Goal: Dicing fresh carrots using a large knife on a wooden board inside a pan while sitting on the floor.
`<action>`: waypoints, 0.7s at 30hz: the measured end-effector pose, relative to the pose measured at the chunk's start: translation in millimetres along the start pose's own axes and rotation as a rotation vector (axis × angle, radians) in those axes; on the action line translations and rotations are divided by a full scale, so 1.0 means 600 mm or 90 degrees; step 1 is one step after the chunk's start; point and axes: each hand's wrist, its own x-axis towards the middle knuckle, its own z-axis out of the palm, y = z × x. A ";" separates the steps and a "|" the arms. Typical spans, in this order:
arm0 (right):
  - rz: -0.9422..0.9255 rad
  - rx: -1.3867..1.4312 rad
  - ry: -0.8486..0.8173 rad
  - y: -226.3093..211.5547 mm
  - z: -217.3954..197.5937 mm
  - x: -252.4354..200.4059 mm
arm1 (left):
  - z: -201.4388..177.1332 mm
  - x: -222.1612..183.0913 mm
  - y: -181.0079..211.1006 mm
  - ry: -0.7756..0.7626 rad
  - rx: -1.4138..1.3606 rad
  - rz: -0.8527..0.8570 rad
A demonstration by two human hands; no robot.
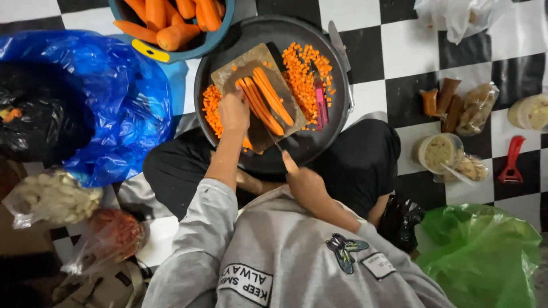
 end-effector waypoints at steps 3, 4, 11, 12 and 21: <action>0.015 0.055 -0.137 0.019 -0.045 -0.039 | -0.002 -0.001 -0.006 -0.024 -0.017 -0.004; 0.015 0.054 -0.132 0.021 -0.067 -0.028 | -0.006 -0.001 -0.005 -0.019 -0.017 -0.001; 0.109 0.284 -0.247 0.008 -0.101 0.104 | -0.018 0.020 -0.004 -0.013 -0.159 -0.165; 0.168 0.351 -0.347 0.014 -0.066 0.122 | -0.012 0.025 -0.006 0.013 -0.141 -0.176; 0.057 0.301 -0.194 -0.030 -0.042 0.192 | 0.023 0.055 -0.051 0.001 -0.196 -0.160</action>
